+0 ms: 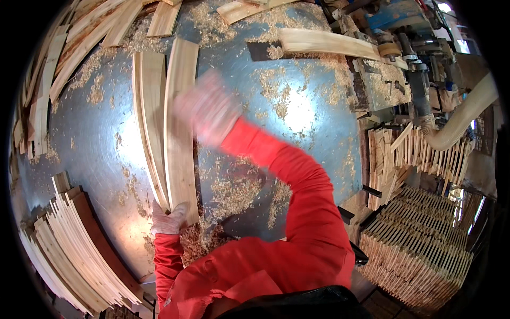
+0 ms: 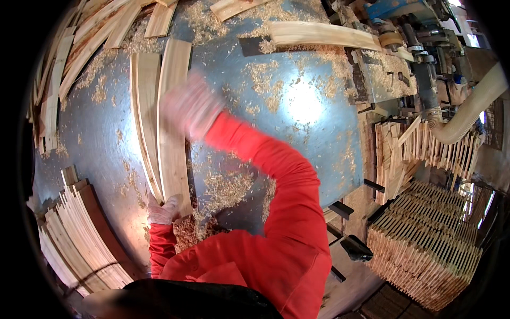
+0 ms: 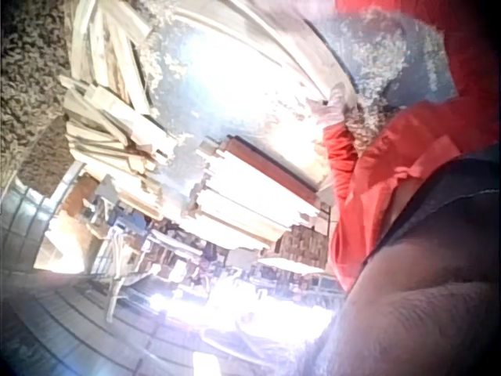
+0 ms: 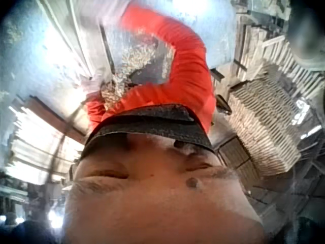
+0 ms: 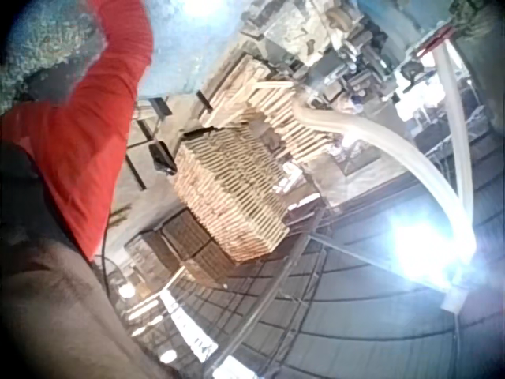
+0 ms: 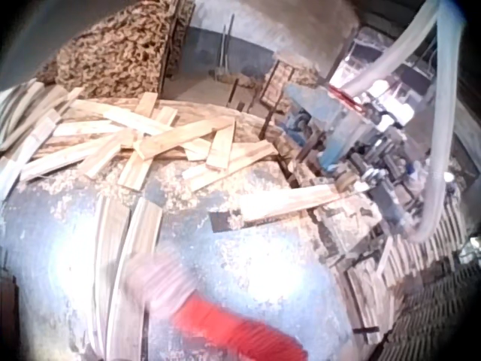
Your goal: The person picks up thin wooden planks from a pile on a metal table and stacks them neatly. They repeatedly pick up individual planks or small groups, align them, and place them onto a growing stack.
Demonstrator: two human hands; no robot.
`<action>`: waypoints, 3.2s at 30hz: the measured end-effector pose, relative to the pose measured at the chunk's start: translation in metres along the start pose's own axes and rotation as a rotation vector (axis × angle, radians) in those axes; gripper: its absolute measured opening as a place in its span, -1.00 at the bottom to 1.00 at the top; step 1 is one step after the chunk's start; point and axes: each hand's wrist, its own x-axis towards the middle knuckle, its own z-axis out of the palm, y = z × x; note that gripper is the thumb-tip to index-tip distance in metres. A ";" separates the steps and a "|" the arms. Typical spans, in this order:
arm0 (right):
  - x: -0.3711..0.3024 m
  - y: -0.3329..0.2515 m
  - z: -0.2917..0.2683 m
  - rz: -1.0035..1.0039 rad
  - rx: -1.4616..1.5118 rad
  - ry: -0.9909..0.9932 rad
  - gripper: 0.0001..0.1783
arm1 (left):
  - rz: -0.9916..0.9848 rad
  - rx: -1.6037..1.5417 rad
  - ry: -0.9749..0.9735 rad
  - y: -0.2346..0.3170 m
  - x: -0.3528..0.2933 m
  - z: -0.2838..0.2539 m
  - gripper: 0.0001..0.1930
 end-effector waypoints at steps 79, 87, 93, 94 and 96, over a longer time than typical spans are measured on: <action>0.111 -0.404 0.147 0.524 1.492 -0.202 -0.69 | 0.224 -0.178 0.462 -0.024 -0.154 -0.229 -0.40; 0.179 -0.735 0.180 0.415 0.972 -0.657 -0.02 | -0.176 0.315 0.245 -0.040 -0.147 -0.263 -0.39; 0.195 -0.772 0.186 0.089 0.925 -0.786 -0.09 | -0.240 0.390 0.157 -0.031 -0.151 -0.276 -0.39; 0.197 -0.740 0.186 0.036 1.120 -0.872 -0.11 | -0.262 0.410 0.146 -0.030 -0.150 -0.277 -0.39; 0.194 -0.656 0.178 0.104 1.395 -0.831 -0.18 | -0.294 0.436 0.139 -0.032 -0.147 -0.279 -0.38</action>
